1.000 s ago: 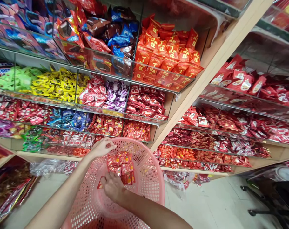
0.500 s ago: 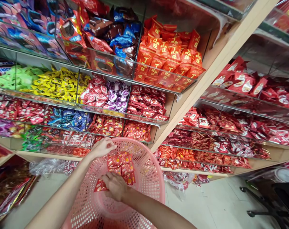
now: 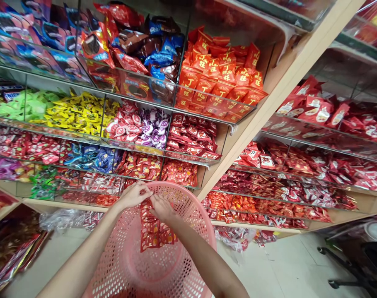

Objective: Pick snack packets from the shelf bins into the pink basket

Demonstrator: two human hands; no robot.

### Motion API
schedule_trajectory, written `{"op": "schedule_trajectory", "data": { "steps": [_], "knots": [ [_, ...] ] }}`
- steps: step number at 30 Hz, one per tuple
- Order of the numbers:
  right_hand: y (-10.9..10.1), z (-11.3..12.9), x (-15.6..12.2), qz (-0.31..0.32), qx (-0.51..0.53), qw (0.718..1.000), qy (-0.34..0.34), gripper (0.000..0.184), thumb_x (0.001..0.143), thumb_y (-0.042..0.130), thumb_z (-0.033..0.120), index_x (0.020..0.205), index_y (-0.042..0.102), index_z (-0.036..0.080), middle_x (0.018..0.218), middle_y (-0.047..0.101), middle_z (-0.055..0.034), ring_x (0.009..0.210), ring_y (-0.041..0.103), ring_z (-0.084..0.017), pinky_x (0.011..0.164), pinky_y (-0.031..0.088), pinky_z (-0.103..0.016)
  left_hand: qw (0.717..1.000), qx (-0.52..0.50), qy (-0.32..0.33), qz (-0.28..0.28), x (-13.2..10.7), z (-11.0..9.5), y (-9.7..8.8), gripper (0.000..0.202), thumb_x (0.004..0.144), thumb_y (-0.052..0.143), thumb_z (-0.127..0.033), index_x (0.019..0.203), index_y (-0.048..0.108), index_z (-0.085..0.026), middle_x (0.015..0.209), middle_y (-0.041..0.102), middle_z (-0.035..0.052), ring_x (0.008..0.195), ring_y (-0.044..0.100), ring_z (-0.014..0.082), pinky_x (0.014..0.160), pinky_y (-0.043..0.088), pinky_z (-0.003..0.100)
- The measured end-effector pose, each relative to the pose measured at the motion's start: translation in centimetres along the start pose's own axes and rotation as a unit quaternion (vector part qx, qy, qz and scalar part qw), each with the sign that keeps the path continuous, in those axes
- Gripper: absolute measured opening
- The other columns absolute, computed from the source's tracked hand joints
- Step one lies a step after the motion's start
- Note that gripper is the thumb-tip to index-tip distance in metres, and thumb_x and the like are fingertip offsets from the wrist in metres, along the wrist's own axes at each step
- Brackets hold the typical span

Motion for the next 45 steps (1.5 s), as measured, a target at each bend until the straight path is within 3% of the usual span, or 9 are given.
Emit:
{"op": "schedule_trajectory", "data": {
  "steps": [5,12,18,24,27,31,40,45],
  "knots": [
    [-0.2,-1.4,-0.9,-0.029,-0.035,0.999,0.002,0.06,0.076,0.064,0.036,0.126,0.04,0.017,0.121,0.051,-0.0113,0.11,0.046,-0.024,0.091,0.037,-0.038,1.0,0.003,0.009,0.001,-0.1,-0.1,-0.1,0.031,0.079,0.047,-0.051,0.074,0.065,-0.026,0.097,0.06,0.0009,0.093,0.057,0.0207,0.079,0.042,0.032],
    [-0.9,-3.8,-2.7,-0.01,-0.099,0.995,0.009,0.029,0.082,0.058,0.03,0.11,0.055,0.022,0.111,0.057,-0.0057,0.104,0.047,-0.022,0.088,0.036,-0.035,1.0,-0.005,0.018,-0.005,0.1,-0.1,0.0,0.03,0.079,0.048,-0.05,0.072,0.064,-0.025,0.095,0.06,0.0007,0.093,0.057,0.0194,0.081,0.041,0.029],
    [-1.0,-4.5,-3.4,-0.011,-0.108,0.994,0.033,0.023,0.086,0.052,0.03,0.107,0.057,0.02,0.109,0.057,-0.0063,0.103,0.047,-0.021,0.088,0.036,-0.034,1.0,-0.008,0.012,0.001,0.0,-0.2,-0.1,0.031,0.078,0.048,-0.05,0.071,0.064,-0.025,0.097,0.06,0.0011,0.094,0.057,0.0201,0.081,0.041,0.03],
    [-2.0,-2.7,-5.1,-0.046,-0.099,0.994,0.004,0.031,0.086,0.052,0.033,0.113,0.052,0.019,0.112,0.055,-0.0085,0.101,0.048,-0.021,0.084,0.038,-0.034,1.0,0.002,0.001,0.004,-0.1,-0.3,-0.2,0.031,0.078,0.048,-0.051,0.072,0.064,-0.025,0.102,0.06,0.0008,0.096,0.057,0.0209,0.083,0.041,0.031],
    [-1.1,-1.1,-7.0,-0.012,-0.096,0.993,-0.07,0.036,0.083,0.053,0.044,0.109,0.053,0.019,0.109,0.056,-0.0081,0.099,0.049,-0.022,0.086,0.038,-0.034,1.0,0.006,-0.003,0.007,0.0,-0.3,-0.1,0.03,0.078,0.049,-0.05,0.073,0.064,-0.025,0.102,0.06,0.0009,0.096,0.057,0.0208,0.083,0.041,0.032],
    [1.0,0.0,-9.4,0.047,-0.135,0.983,-0.118,0.063,0.067,0.064,0.06,0.111,0.05,0.016,0.108,0.056,-0.0102,0.1,0.048,-0.025,0.091,0.035,-0.039,1.0,0.007,-0.004,0.007,0.0,-0.2,-0.1,0.03,0.078,0.05,-0.05,0.072,0.064,-0.025,0.101,0.06,0.0009,0.096,0.057,0.0207,0.084,0.041,0.032],
    [2.3,0.2,-10.1,0.066,-0.183,0.975,-0.105,0.048,0.07,0.068,0.042,0.106,0.049,0.017,0.102,0.057,-0.0091,0.096,0.05,-0.025,0.088,0.036,-0.039,1.0,0.012,0.005,-0.001,0.0,0.0,0.1,0.03,0.078,0.05,-0.05,0.072,0.064,-0.025,0.101,0.06,0.0008,0.095,0.057,0.0205,0.082,0.041,0.031],
    [0.6,-0.4,-10.6,0.089,-0.141,0.983,-0.077,0.043,0.071,0.067,0.039,0.104,0.05,0.018,0.101,0.058,-0.0081,0.095,0.05,-0.024,0.084,0.036,-0.036,1.0,0.008,0.007,0.002,0.1,0.1,0.1,0.029,0.078,0.05,-0.05,0.072,0.064,-0.025,0.1,0.06,0.0004,0.095,0.057,0.02,0.081,0.041,0.03]
  ]
}}
Point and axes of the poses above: each hand's wrist, its own x-axis towards the middle knuckle, its own y-axis out of the palm, z = x × y, the point moved 5 cm from there along x, towards the middle knuckle
